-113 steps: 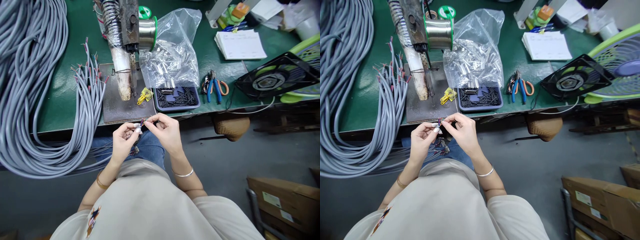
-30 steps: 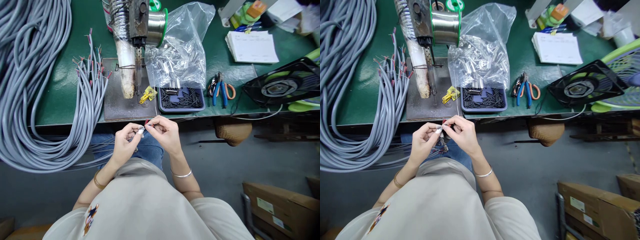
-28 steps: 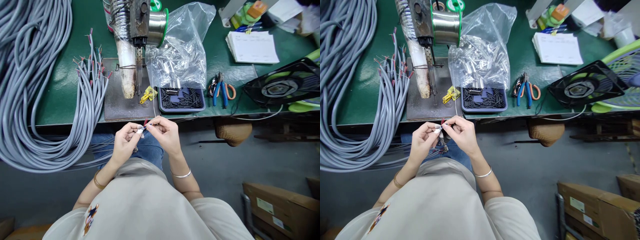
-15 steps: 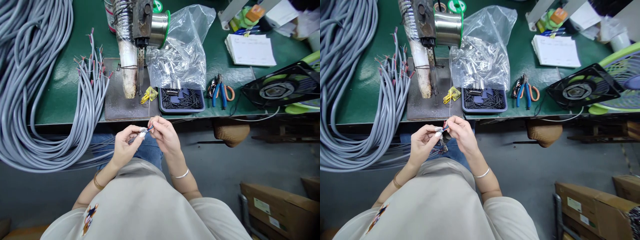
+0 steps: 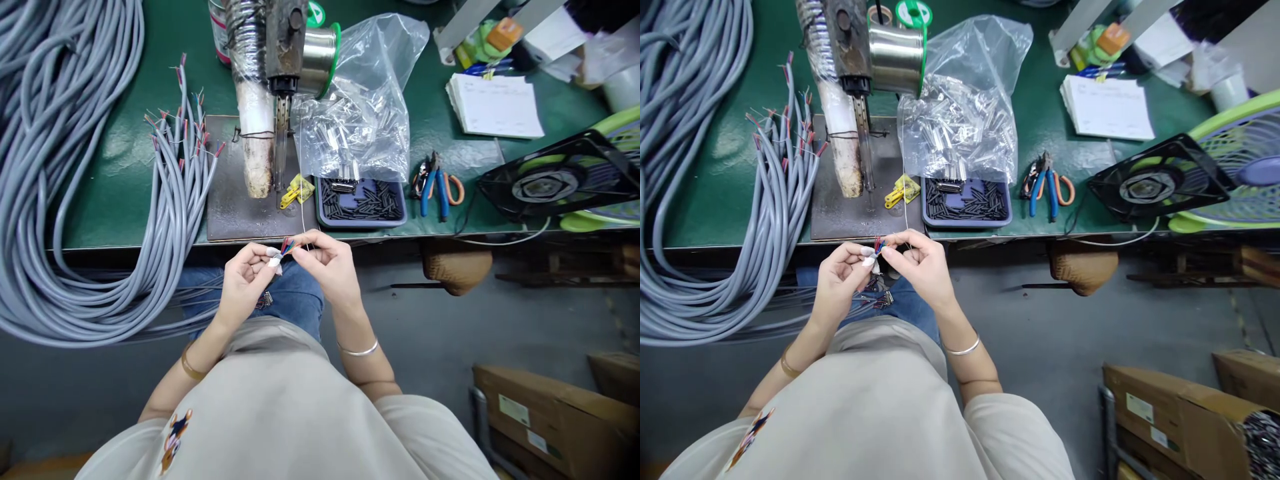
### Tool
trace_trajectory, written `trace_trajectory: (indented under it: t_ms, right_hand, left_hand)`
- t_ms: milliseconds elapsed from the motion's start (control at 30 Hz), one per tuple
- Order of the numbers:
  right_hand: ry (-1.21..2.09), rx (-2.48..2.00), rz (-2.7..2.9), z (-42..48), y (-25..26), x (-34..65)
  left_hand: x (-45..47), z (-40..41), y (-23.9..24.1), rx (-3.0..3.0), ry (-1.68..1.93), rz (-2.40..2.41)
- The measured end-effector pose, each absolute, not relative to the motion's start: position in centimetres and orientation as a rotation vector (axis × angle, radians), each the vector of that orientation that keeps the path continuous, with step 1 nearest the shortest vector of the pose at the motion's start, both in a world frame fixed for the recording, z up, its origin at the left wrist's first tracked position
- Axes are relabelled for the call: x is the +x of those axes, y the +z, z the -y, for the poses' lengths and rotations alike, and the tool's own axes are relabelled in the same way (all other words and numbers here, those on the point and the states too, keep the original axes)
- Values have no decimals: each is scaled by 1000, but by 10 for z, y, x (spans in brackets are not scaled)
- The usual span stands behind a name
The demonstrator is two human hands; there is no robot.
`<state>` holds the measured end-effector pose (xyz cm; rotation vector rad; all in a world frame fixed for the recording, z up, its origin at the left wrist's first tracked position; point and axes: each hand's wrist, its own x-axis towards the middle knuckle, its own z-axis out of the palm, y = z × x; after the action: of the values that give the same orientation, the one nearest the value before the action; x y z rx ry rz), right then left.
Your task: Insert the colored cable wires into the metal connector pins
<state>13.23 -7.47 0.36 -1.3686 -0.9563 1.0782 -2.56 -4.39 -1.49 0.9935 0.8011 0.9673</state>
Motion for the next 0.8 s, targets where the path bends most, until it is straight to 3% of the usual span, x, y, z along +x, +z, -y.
trace_trajectory:
  t_ms: [267,567,800]
  right_hand:
    - [1009,-1443,979,74,7,130]
    - [661,-1534,1120,79,7,121]
    - [788,-1509,1070,78,7,124]
  left_hand:
    - [-23,47,-16,1039,939,-861]
    - [-19,46,-11,1062,939,-926]
    - [-21,48,-17,1131,966,-938]
